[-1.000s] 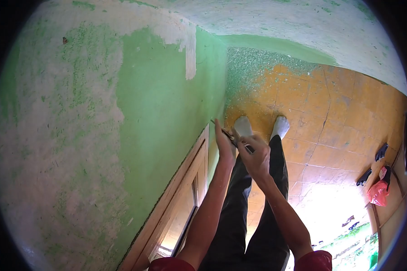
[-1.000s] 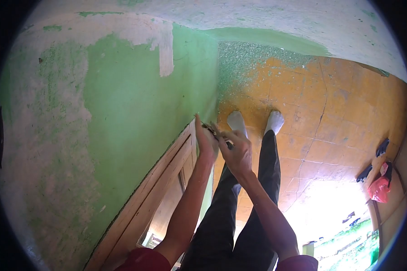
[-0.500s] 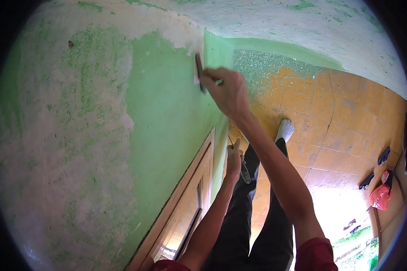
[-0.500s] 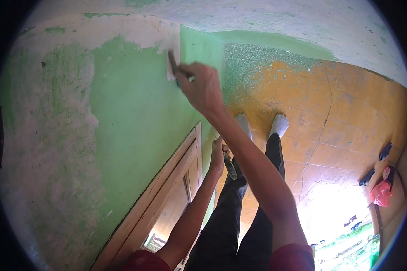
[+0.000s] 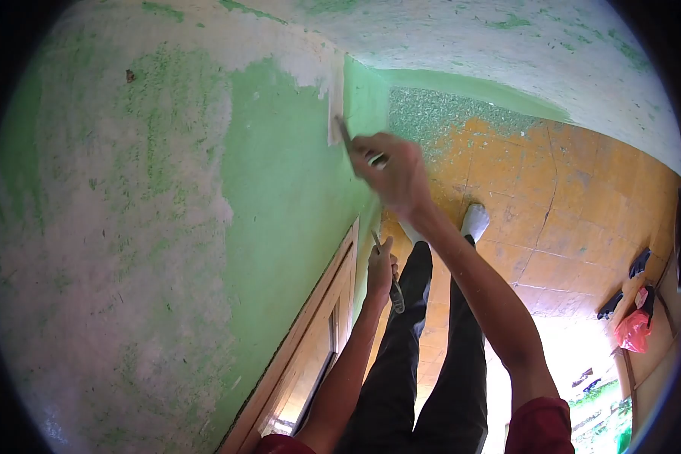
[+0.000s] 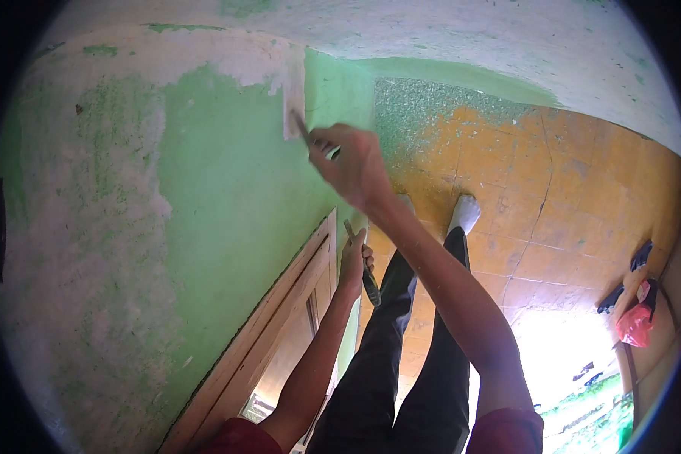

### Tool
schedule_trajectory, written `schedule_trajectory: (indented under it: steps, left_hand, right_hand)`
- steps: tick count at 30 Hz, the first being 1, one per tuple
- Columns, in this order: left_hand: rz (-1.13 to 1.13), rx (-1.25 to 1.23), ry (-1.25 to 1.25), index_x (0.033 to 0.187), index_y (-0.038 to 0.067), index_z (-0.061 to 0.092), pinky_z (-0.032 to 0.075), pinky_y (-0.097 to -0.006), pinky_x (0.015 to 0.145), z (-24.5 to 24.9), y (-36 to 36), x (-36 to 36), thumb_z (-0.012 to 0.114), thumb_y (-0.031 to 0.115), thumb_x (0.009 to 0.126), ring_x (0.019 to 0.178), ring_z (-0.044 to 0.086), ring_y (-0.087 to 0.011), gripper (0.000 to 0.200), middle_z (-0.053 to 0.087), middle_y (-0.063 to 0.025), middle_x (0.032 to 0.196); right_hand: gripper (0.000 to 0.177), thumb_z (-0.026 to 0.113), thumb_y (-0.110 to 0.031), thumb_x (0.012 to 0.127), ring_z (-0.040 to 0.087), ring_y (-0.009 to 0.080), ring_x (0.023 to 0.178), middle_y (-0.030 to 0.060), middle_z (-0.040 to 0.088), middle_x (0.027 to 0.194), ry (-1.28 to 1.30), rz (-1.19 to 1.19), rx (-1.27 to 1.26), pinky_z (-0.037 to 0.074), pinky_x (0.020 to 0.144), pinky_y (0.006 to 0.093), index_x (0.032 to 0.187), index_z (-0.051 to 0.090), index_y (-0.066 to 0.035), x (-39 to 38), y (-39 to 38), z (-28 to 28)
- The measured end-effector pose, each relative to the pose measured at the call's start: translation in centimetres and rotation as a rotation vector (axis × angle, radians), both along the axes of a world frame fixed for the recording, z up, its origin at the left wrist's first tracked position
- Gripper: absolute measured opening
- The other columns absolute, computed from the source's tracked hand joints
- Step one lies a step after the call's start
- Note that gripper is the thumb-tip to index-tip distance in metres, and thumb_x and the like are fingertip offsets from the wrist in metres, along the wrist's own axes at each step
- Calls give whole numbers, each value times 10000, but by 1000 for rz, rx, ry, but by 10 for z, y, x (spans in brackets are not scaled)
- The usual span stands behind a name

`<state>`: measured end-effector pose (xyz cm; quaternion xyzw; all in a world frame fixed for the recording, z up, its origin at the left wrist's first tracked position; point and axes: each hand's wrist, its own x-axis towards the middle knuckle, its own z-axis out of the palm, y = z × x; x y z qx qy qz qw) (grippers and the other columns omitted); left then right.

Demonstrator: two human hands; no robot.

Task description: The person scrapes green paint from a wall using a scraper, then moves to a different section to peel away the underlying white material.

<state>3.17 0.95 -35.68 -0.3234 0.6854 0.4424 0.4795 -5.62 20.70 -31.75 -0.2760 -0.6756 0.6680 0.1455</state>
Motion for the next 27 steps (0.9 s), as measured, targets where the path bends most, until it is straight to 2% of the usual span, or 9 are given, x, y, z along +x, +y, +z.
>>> schedule_trajectory:
  steps: [4,11,15,17,19,22,23,24,27]
  left_hand:
    - [-47,-17,-73,818,155,395,332,-251,427,4,-6,7,591,316,929,466,386,-61,277,367,60,612]
    - [45,21,-146,783,142,431,334,-248,420,13,-3,8,587,258,924,460,408,-70,241,408,43,611]
    - [-15,39,-140,787,119,488,320,-236,390,14,-10,8,547,252,943,429,400,-65,213,437,42,614]
    - [-25,57,-131,795,107,509,324,-238,389,15,-11,3,549,256,941,417,397,-71,212,450,32,618]
    - [-18,43,-104,815,84,544,367,-253,392,16,-9,0,547,260,934,396,410,-90,212,473,3,627]
    - [-36,67,-75,815,77,548,465,-281,439,14,-9,-4,533,313,954,494,563,-142,275,571,-53,718]
    - [-14,63,-61,813,80,550,500,-293,465,14,-8,-6,527,334,962,542,616,-164,296,615,-73,764]
    - [-39,88,-91,808,91,546,544,-318,528,15,-11,-10,526,378,969,760,685,-200,330,666,-103,913]
    - [63,269,-109,833,104,564,554,-342,565,19,-5,-9,537,403,961,949,669,-216,327,670,-98,1011]
  right_hand:
    - [193,664,-110,808,679,188,663,148,691,789,-9,-265,70,537,651,307,930,709,33,-53,31,-6]
    - [152,656,-88,804,663,271,656,155,673,766,58,40,107,528,651,354,923,716,-16,0,-3,-2]
    - [161,664,-89,795,664,291,660,179,665,771,-74,-156,152,520,641,358,929,711,-14,-36,25,-8]
    - [152,654,-98,822,667,218,654,152,682,795,65,-294,240,511,629,331,904,692,24,-52,7,-13]
    - [159,654,-100,822,668,270,704,160,671,795,28,-71,227,511,662,348,927,702,9,-27,-1,-9]
    - [195,645,-94,829,670,302,742,176,667,840,-90,213,110,512,657,382,994,710,-11,68,-32,-10]
    - [220,646,-117,829,684,274,749,181,675,840,-169,113,12,515,661,373,1012,708,-11,93,-38,-16]
    - [246,647,-139,829,697,246,757,185,684,840,-245,11,-86,519,666,364,1030,707,-11,115,-42,-22]
    - [286,646,-200,835,708,206,764,200,694,824,-557,-32,-139,524,675,334,1032,703,1,159,-43,-34]
